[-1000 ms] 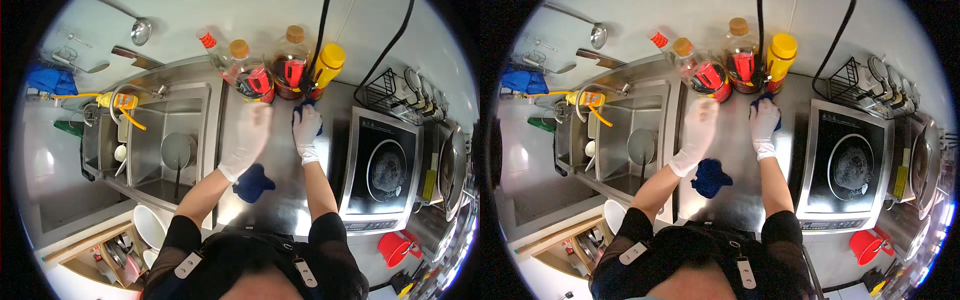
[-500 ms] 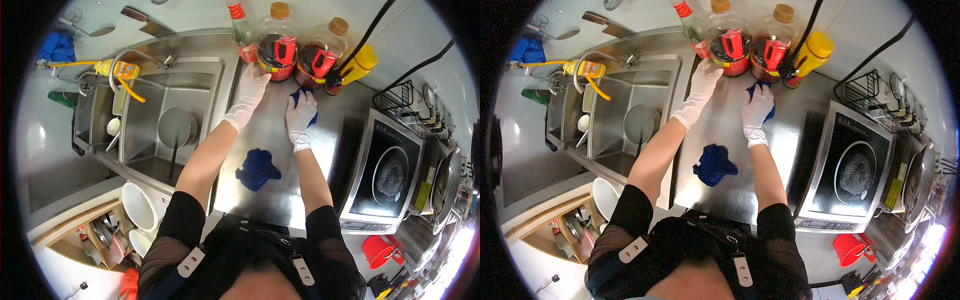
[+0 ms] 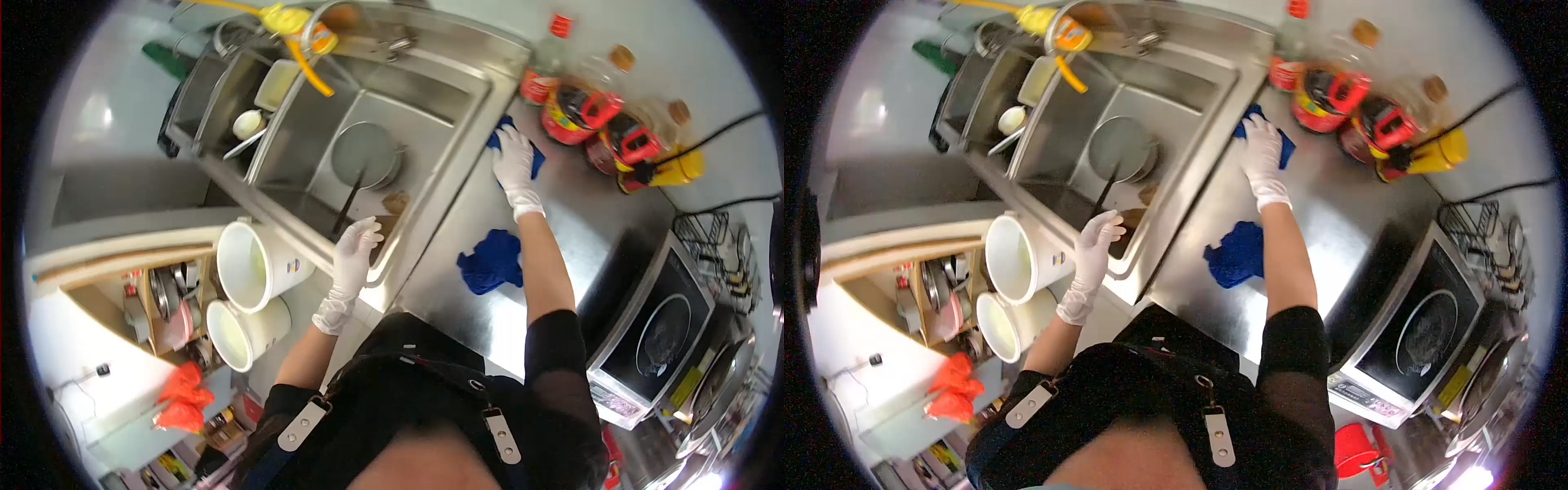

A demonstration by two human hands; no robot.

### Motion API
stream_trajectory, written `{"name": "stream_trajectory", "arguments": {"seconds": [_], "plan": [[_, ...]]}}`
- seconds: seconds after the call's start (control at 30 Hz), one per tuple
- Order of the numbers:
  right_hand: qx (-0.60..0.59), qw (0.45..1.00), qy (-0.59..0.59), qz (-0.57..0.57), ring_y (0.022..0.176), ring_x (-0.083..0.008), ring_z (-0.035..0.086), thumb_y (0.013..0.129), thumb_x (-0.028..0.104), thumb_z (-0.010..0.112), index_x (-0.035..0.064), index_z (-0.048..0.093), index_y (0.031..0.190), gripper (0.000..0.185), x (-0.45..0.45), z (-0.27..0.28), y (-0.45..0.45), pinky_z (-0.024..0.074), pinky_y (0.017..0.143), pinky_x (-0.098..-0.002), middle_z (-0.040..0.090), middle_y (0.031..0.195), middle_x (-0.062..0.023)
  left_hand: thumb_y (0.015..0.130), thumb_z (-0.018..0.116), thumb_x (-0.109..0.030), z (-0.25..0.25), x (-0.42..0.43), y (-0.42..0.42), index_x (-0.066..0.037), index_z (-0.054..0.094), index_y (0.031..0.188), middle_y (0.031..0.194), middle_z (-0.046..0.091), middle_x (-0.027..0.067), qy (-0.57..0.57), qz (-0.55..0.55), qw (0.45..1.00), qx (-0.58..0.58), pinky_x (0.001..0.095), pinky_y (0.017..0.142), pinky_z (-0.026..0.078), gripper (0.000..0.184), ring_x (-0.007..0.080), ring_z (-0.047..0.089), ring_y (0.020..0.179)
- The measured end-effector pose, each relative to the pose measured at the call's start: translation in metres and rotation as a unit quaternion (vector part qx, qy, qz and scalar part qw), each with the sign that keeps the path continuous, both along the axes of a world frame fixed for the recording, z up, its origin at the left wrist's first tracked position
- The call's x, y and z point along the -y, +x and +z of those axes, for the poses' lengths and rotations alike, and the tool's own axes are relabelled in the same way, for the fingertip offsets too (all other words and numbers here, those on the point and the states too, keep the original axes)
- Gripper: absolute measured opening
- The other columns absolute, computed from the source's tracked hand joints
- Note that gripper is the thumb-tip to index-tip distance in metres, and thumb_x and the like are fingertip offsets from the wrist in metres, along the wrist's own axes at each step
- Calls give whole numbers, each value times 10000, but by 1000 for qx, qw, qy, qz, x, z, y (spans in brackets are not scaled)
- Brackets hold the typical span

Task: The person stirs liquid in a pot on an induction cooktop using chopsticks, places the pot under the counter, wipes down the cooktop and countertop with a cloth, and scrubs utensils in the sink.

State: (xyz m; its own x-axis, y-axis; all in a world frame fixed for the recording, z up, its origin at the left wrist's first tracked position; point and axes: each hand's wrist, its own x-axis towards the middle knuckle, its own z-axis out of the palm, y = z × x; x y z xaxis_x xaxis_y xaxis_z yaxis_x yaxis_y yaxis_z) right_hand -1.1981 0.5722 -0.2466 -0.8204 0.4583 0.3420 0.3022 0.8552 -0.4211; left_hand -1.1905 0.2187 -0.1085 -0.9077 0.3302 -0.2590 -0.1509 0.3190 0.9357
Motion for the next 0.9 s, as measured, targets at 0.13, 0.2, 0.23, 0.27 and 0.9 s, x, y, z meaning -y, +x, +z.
{"name": "stream_trajectory", "arguments": {"seconds": [0.13, 0.2, 0.23, 0.27, 0.9], "plan": [[9, 999, -30, 43, 995, -351, 547, 673, 40, 624, 59, 619, 1061, 389, 57, 16, 31, 432, 903, -426, 595, 1159, -123, 944, 529, -116, 0, 80, -30, 25, 559, 1190, 1069, 632, 93, -53, 47, 996, -46, 272, 864, 467, 285, 144, 607, 928], [-4, 998, -26, 64, 983, -354, 553, 669, 31, 627, 69, 618, 1055, 388, 76, 20, 53, 436, 901, -433, 602, 1150, -125, 929, 549, -115, -12, 118, -51, 16, 573, 1187, 1066, 641, 99, -69, 34, 994, -79, 270, 867, 466, 291, 145, 612, 959], [-5, 997, -23, 67, 987, -355, 555, 674, 31, 628, 74, 617, 1057, 385, 84, 25, 62, 435, 907, -435, 603, 1151, -126, 925, 554, -117, -13, 135, -61, 14, 573, 1193, 1067, 644, 103, -68, 26, 995, -71, 270, 869, 466, 299, 145, 612, 971], [4, 999, -8, 52, 1005, -352, 553, 680, 39, 636, 75, 613, 1079, 401, 91, 24, 71, 430, 922, -429, 599, 1162, -130, 925, 555, -118, -14, 150, -71, 12, 571, 1199, 1070, 646, 103, -51, 21, 997, -47, 271, 869, 465, 304, 146, 611, 975], [16, 975, -218, -26, 926, -333, 639, 877, 134, 570, 39, 674, 977, 173, 368, 73, -18, 505, 828, -386, 669, 984, -160, 973, 513, -258, -27, 276, -207, -46, 639, 785, 594, 532, -12, -18, -61, 977, 203, 211, 481, 372, 310, 59, 448, 492]]}}
